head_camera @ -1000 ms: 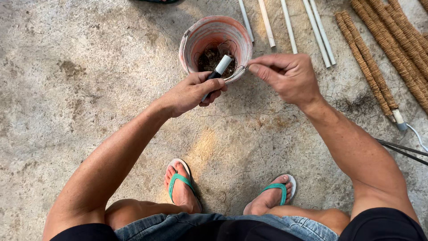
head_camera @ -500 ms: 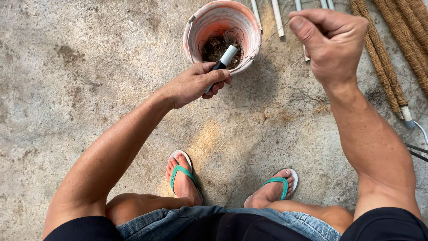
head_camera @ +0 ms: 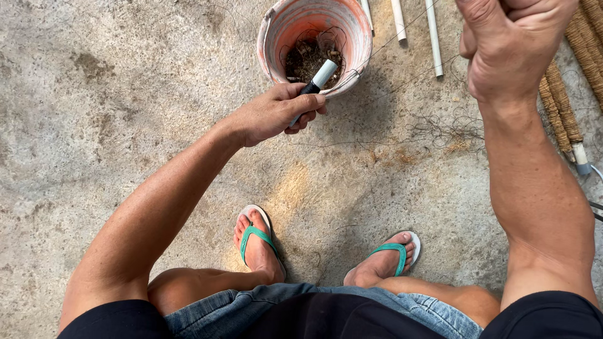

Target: The person is assembling a broom by wrapping a thin wire around a bundle of fibers attached to a white plastic handle. The person repeatedly winds the wire to secure the fibers to the handle.

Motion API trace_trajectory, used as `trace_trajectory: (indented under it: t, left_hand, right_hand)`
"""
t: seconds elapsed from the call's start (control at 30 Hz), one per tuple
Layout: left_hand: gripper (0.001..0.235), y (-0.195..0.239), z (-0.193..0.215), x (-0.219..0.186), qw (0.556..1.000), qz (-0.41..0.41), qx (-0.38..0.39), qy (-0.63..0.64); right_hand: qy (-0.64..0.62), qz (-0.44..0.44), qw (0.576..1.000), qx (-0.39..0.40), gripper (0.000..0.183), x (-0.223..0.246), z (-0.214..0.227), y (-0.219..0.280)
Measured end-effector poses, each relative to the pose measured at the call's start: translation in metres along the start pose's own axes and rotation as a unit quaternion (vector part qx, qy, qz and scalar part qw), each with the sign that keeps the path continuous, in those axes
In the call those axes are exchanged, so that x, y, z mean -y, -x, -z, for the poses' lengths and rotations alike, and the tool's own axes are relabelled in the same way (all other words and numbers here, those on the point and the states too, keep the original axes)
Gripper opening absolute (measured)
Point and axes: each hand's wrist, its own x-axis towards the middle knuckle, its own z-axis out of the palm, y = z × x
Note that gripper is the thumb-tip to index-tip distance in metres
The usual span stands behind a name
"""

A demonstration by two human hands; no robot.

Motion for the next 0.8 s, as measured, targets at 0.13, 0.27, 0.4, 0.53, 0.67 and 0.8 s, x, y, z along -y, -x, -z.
trace_trajectory:
  t: [0.13,0.27,0.4,0.53,0.67,0.8]
  left_hand:
    - [0.037,-0.003,0.001,0.002,1.000,-0.001,0.004,0.005]
    - [0.037,-0.004,0.002,0.006,1.000,-0.003,0.008,0.005]
    - [0.037,-0.005,0.002,0.007,1.000,0.003,0.004,0.005]
    - [0.036,-0.005,0.002,0.007,1.000,0.009,0.005,-0.002]
    - [0.034,-0.007,0.001,0.005,1.000,0.015,0.008,-0.004]
    - [0.033,-0.007,0.000,0.002,1.000,0.024,-0.003,-0.015]
  right_hand:
    - [-0.027,0.007,1.000,-0.002,0.031,-0.015,0.013,0.002]
    - [-0.023,-0.024,0.999,-0.024,0.035,-0.027,0.024,0.009]
    - [-0.011,-0.026,0.999,-0.025,0.035,-0.034,0.031,0.009]
    - [-0.011,-0.016,0.999,-0.029,0.032,-0.038,0.029,0.007]
    - [-0.015,-0.022,0.998,-0.057,0.029,-0.036,0.025,0.006]
    - [0.039,-0.058,0.994,-0.080,0.031,-0.034,0.019,0.005]
